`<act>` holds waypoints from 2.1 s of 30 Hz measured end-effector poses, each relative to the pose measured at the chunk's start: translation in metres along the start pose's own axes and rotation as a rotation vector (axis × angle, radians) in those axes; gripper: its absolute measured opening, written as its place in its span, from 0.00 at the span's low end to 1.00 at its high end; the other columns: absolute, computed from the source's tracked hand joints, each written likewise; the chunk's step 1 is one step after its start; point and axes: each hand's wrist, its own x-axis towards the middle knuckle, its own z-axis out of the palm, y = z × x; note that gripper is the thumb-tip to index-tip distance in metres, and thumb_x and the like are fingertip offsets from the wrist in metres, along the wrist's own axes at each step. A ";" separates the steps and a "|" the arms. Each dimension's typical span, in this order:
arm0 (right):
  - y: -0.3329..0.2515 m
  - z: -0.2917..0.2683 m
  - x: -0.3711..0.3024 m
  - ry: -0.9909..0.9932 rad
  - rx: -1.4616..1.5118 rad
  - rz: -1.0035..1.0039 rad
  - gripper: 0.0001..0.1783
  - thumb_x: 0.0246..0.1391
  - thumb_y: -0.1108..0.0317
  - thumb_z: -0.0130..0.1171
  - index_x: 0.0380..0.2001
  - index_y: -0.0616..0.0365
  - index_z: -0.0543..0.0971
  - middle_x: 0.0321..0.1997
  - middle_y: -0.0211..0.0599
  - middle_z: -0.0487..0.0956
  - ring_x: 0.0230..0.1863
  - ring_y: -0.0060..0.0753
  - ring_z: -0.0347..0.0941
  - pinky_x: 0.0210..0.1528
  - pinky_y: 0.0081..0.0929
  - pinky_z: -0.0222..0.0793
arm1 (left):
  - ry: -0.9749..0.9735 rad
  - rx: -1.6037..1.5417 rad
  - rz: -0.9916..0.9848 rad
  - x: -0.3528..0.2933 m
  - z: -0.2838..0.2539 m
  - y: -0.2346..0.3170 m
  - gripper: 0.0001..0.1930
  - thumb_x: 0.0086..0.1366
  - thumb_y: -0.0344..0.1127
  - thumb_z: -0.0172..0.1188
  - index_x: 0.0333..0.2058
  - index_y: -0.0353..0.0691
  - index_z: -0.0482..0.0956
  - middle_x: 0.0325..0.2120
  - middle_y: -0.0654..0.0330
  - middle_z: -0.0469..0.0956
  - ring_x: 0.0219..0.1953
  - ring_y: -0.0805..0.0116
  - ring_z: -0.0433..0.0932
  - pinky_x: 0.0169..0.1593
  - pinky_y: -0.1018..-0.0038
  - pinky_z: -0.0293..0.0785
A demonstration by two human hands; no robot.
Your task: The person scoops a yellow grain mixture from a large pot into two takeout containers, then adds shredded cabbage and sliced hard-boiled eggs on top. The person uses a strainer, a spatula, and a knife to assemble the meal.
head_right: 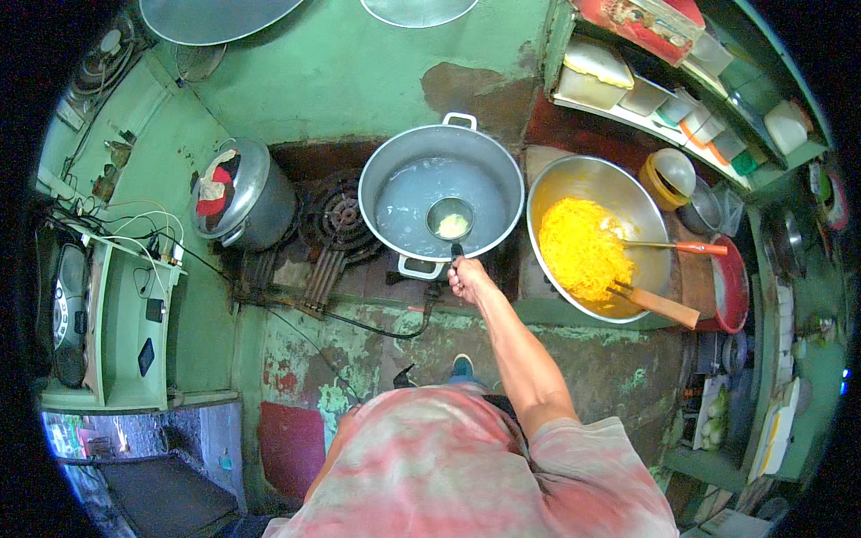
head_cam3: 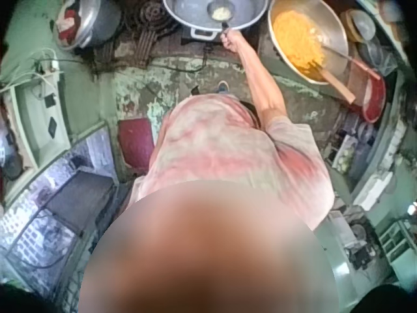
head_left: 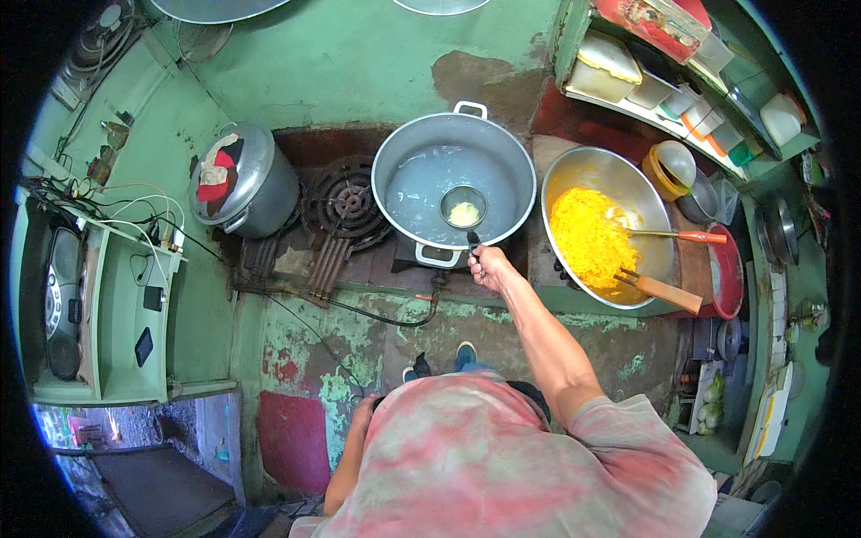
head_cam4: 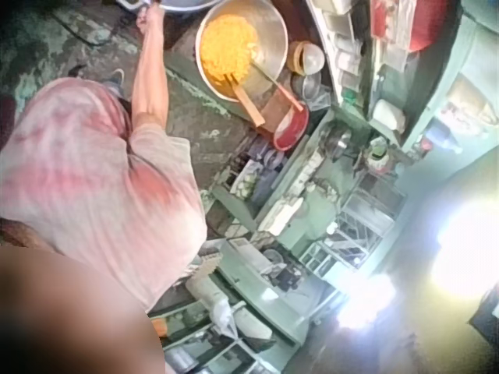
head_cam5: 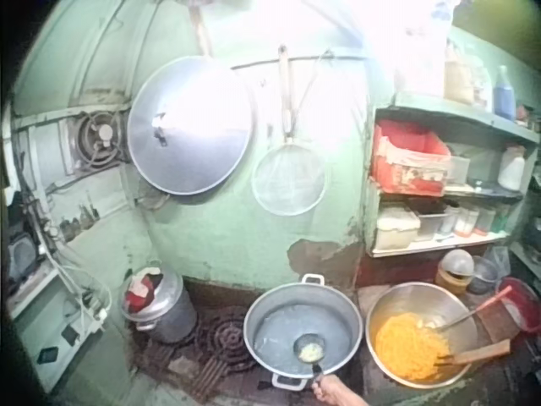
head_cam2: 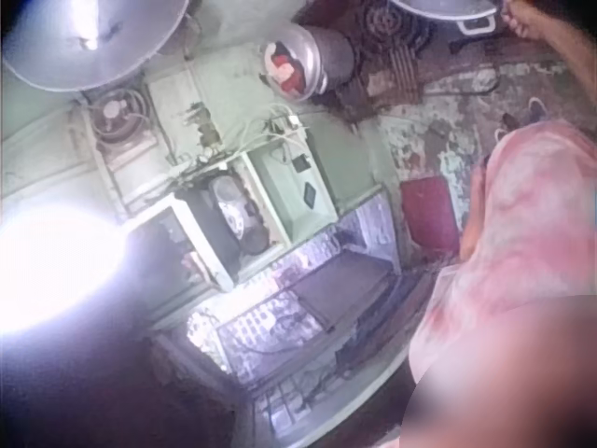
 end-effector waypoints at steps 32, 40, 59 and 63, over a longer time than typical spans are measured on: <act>-0.008 0.000 0.027 -0.166 0.494 0.176 0.11 0.62 0.68 0.39 0.26 0.56 0.67 0.18 0.24 0.67 0.13 0.14 0.58 0.15 0.16 0.53 | -0.002 -0.451 -0.300 -0.021 0.004 0.013 0.21 0.67 0.49 0.52 0.39 0.34 0.82 0.35 0.57 0.80 0.33 0.64 0.75 0.41 0.66 0.72; -0.035 0.003 0.050 -0.165 0.772 0.284 0.13 0.60 0.71 0.35 0.22 0.54 0.65 0.17 0.25 0.66 0.12 0.15 0.60 0.14 0.15 0.54 | -0.039 -0.217 -0.313 0.000 0.013 -0.026 0.23 0.67 0.51 0.51 0.42 0.35 0.82 0.41 0.54 0.81 0.41 0.63 0.77 0.47 0.68 0.72; -0.010 0.005 -0.007 -0.029 0.080 -0.046 0.09 0.65 0.66 0.41 0.29 0.53 0.66 0.18 0.22 0.67 0.13 0.14 0.55 0.16 0.19 0.50 | -0.070 -0.090 -0.197 0.016 0.012 -0.051 0.25 0.68 0.51 0.45 0.48 0.37 0.80 0.47 0.44 0.79 0.49 0.53 0.77 0.54 0.65 0.70; -0.001 0.001 0.002 -0.022 0.059 -0.027 0.07 0.62 0.67 0.43 0.29 0.52 0.66 0.18 0.24 0.67 0.14 0.16 0.57 0.15 0.18 0.52 | -0.069 -0.134 -0.215 0.017 0.012 -0.037 0.24 0.68 0.50 0.45 0.48 0.37 0.80 0.47 0.45 0.80 0.49 0.54 0.78 0.54 0.65 0.70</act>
